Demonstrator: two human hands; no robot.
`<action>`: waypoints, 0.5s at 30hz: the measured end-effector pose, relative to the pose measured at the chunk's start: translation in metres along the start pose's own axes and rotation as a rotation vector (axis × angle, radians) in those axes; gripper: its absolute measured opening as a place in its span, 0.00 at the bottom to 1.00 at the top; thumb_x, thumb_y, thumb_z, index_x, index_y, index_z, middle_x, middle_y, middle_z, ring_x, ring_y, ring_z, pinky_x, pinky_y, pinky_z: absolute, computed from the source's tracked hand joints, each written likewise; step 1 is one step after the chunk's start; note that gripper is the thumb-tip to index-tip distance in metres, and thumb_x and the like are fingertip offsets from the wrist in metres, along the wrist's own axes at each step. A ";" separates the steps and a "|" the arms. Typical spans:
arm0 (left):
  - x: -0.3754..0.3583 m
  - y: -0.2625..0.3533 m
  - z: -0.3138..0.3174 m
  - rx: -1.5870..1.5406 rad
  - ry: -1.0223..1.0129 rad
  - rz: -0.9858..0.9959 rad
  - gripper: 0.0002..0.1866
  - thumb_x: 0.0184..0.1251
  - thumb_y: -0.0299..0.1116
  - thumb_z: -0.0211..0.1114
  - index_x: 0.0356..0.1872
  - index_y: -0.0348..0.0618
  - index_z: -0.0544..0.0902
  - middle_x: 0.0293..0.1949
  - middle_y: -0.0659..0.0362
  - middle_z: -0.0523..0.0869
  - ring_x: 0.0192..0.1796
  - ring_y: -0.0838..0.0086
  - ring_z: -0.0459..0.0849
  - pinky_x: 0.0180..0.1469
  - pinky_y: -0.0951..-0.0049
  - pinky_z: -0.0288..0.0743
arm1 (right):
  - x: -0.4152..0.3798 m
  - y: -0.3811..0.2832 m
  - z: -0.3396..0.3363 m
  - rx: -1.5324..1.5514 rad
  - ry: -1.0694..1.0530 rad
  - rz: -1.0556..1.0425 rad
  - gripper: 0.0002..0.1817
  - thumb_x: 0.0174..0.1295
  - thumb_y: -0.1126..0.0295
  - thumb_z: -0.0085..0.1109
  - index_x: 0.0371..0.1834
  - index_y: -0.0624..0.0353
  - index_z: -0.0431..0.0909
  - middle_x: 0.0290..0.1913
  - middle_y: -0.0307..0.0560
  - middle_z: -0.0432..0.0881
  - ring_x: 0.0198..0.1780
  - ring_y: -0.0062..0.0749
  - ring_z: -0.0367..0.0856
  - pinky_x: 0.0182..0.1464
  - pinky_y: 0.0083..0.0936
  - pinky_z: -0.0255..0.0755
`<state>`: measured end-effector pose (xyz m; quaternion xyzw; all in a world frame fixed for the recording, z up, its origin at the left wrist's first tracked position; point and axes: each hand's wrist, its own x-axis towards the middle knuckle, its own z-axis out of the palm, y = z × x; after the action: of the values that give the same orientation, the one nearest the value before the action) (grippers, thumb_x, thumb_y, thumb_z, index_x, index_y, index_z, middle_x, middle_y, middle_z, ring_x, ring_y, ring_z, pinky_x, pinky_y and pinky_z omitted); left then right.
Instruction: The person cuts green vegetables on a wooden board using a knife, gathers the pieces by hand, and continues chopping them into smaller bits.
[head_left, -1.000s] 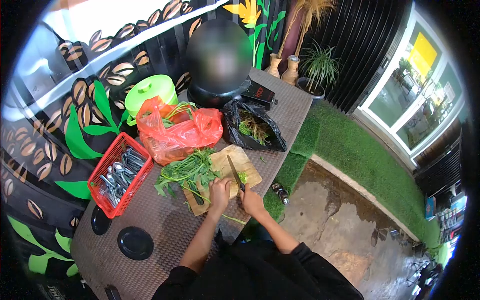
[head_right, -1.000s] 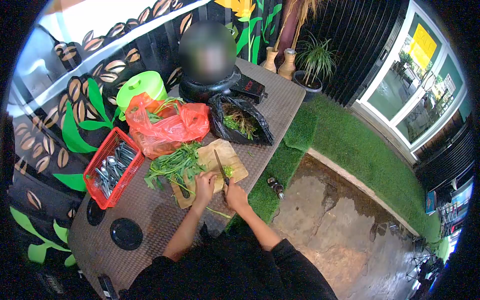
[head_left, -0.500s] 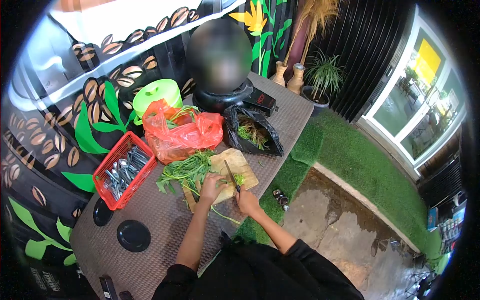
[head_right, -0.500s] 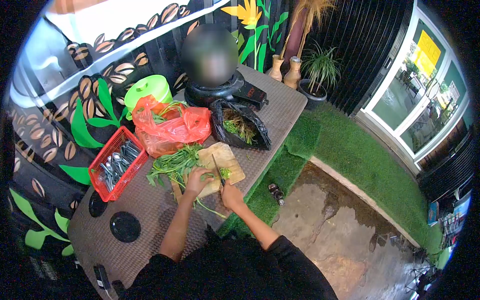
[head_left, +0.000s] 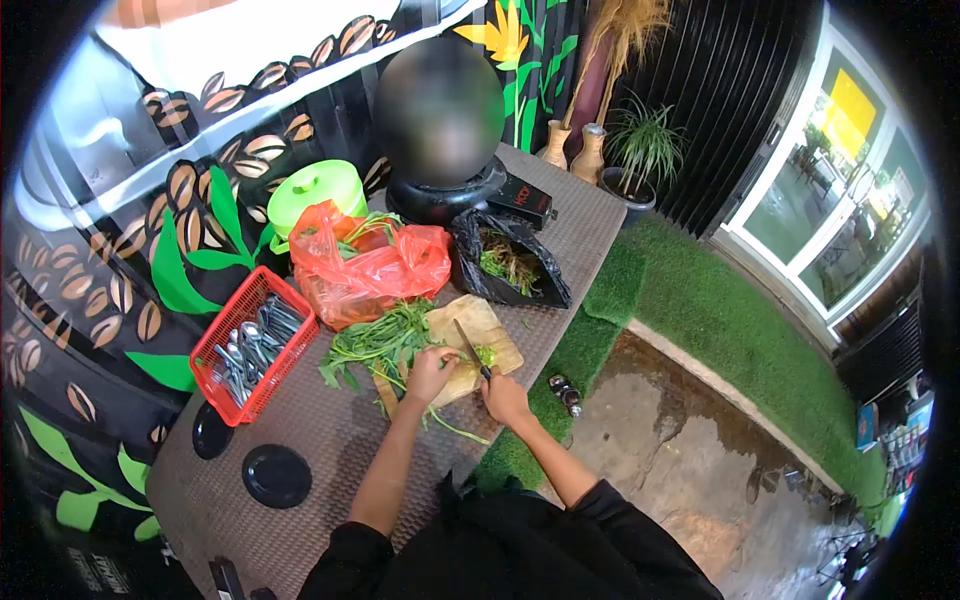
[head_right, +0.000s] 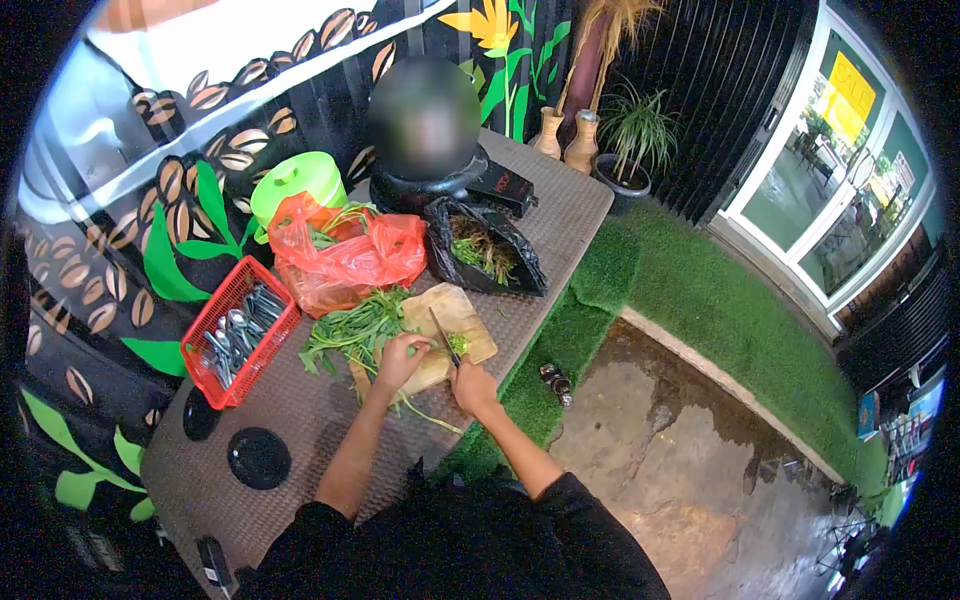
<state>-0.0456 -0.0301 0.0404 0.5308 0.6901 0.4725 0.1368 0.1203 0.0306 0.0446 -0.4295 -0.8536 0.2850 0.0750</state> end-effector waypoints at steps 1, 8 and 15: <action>0.002 0.002 -0.009 0.003 -0.010 0.002 0.07 0.50 0.24 0.63 0.32 0.39 0.84 0.32 0.52 0.84 0.35 0.61 0.81 0.41 0.66 0.74 | 0.001 -0.001 0.000 0.015 -0.001 0.014 0.17 0.62 0.61 0.46 0.43 0.66 0.68 0.31 0.67 0.80 0.35 0.61 0.79 0.39 0.51 0.73; -0.009 -0.022 -0.037 0.090 -0.469 -0.094 0.10 0.50 0.19 0.58 0.33 0.40 0.83 0.30 0.51 0.84 0.34 0.63 0.83 0.38 0.70 0.76 | 0.000 -0.003 0.017 0.058 0.010 0.057 0.18 0.64 0.60 0.44 0.44 0.66 0.66 0.32 0.68 0.79 0.37 0.63 0.78 0.40 0.52 0.71; -0.004 -0.019 -0.022 0.017 0.209 -0.232 0.04 0.55 0.24 0.63 0.29 0.33 0.81 0.24 0.50 0.84 0.24 0.64 0.82 0.29 0.68 0.74 | -0.006 -0.007 0.014 0.081 0.031 0.037 0.16 0.63 0.62 0.46 0.43 0.66 0.65 0.31 0.69 0.78 0.36 0.64 0.77 0.39 0.53 0.70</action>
<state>-0.0712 -0.0446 0.0352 0.3967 0.7612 0.5004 0.1135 0.1137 0.0171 0.0369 -0.4464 -0.8320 0.3137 0.1003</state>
